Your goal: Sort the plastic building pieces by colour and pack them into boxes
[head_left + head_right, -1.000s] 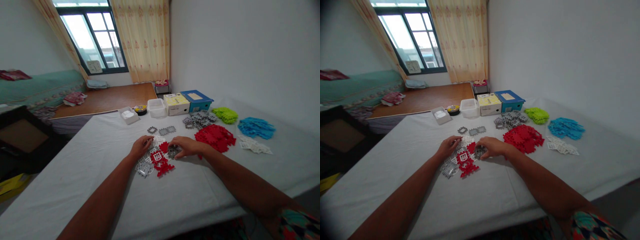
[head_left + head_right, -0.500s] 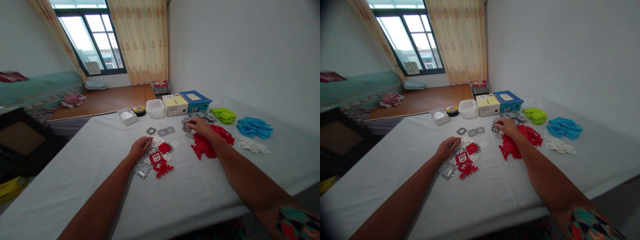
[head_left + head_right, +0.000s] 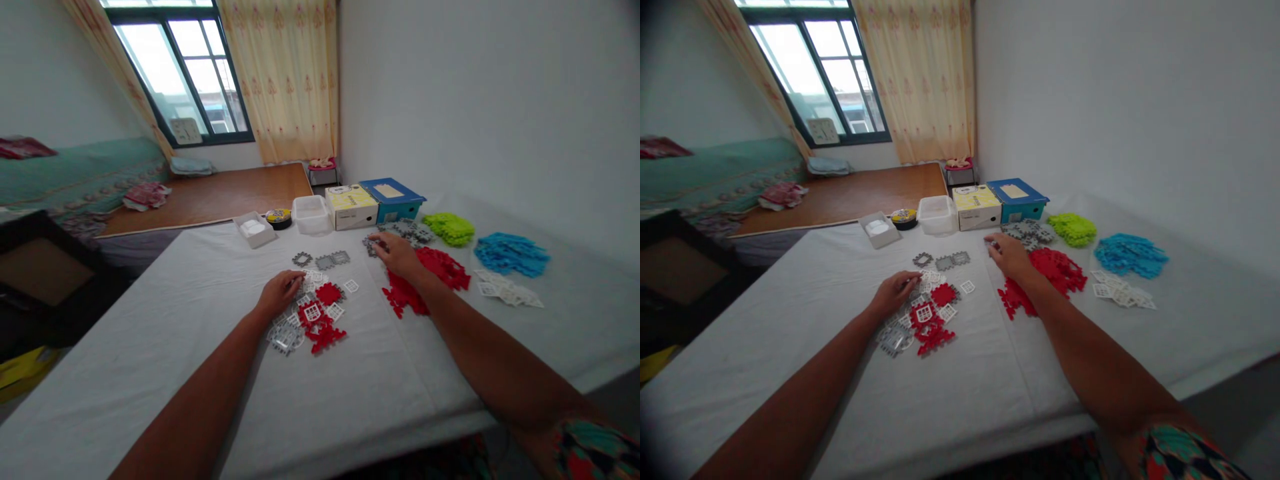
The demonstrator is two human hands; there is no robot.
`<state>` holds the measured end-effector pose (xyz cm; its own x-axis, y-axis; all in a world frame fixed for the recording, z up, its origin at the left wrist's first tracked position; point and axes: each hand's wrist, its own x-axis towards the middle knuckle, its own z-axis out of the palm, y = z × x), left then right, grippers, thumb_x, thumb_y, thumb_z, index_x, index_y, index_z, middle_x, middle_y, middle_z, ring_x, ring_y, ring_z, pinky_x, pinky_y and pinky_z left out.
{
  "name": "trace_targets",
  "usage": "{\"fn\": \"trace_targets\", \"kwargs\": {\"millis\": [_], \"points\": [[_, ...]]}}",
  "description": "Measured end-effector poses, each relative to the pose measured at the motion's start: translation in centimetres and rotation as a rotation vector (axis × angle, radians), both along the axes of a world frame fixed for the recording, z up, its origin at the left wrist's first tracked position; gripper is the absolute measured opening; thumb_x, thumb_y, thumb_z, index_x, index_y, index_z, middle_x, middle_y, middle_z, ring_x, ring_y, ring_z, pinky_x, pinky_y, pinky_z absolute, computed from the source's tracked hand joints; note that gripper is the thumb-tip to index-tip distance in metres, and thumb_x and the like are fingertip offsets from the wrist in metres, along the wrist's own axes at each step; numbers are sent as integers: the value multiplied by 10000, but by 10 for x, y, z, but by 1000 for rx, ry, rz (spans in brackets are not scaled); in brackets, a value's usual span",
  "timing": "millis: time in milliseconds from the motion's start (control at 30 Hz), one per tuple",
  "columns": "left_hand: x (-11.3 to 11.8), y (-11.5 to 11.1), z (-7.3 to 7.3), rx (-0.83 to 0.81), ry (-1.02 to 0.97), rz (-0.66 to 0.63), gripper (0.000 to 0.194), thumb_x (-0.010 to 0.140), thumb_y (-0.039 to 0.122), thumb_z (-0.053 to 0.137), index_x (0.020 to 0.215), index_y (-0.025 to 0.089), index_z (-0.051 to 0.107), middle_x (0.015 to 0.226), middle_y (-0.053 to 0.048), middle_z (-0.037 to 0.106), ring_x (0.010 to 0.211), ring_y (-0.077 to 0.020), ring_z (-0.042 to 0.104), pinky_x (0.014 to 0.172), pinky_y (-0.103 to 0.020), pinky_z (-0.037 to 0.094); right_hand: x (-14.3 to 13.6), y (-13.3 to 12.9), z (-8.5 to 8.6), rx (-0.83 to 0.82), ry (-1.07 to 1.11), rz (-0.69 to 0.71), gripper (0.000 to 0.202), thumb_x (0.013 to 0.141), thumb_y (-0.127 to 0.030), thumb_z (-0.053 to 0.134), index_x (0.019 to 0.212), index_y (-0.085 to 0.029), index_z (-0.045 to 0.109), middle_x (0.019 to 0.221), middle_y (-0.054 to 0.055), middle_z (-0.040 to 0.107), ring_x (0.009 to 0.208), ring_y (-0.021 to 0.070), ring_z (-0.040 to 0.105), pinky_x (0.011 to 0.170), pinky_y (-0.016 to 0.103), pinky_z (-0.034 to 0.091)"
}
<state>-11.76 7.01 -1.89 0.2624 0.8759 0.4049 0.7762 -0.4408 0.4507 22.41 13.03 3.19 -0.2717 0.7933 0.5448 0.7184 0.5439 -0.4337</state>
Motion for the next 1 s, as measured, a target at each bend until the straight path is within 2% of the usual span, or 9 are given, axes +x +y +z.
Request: {"fn": "trace_targets", "kwargs": {"millis": [133,233,333,467,600,700,800,933,1000], "points": [[2,-3,4,-17,4,16,306,933,329,450,1083,216,692,997,-59,728,928,-197,665,858,-336,523,-43,-36,-13,-157,-95,425,208,884,-232,588,1064,-186,681,984,63,710,764,149,643,748,283,505],[4,-5,7,-16,5,20,301,929,324,457,1077,217,696,995,-57,727,924,-201,667,855,-338,526,-67,-55,-18,-102,-161,604,247,899,-268,609,1124,-181,663,1077,87,693,944,184,627,859,320,489],[4,-5,7,-11,5,18,300,928,323,458,1076,216,696,1010,-61,725,938,-207,666,860,-346,526,-81,-62,-22,-5,-252,553,334,899,-269,613,1211,-150,627,1230,143,637,1119,250,548,981,411,429],[3,-4,5,-9,10,10,298,930,320,457,1081,219,693,1014,-61,726,940,-204,663,868,-348,522,-85,-60,-27,-60,-356,574,335,889,-302,630,1188,-151,640,1140,145,668,1038,258,564,945,428,435],[2,-3,4,-3,7,3,293,931,329,463,1079,230,695,999,-52,729,933,-199,662,863,-340,522,-86,-62,-27,-76,-242,534,385,815,-266,714,1176,-154,638,1124,144,653,1043,259,555,928,414,442],[2,-2,3,-6,9,10,293,931,330,465,1081,228,695,990,-52,728,930,-200,663,854,-337,521,-82,-62,-21,-164,-78,499,324,816,-170,678,1138,-159,654,1066,113,659,954,209,596,863,348,473],[1,-2,3,-14,8,9,295,929,323,464,1080,219,695,996,-61,726,933,-205,664,848,-338,519,-67,-55,-11,-317,26,537,194,873,-184,591,1034,-168,698,977,69,698,859,166,631,790,288,478],[1,-3,2,-12,-8,-2,297,929,313,463,1082,204,693,1001,-71,723,938,-206,663,852,-341,517,-42,-43,-8,-515,-81,593,211,882,-306,594,944,-165,737,857,45,730,788,170,647,732,274,471],[1,-3,2,-12,-13,-5,296,929,313,465,1079,203,695,996,-72,724,936,-208,662,851,-345,519,-38,-40,-12,-488,-99,527,228,882,-334,597,926,-166,745,854,52,730,782,173,644,725,276,467]]}}
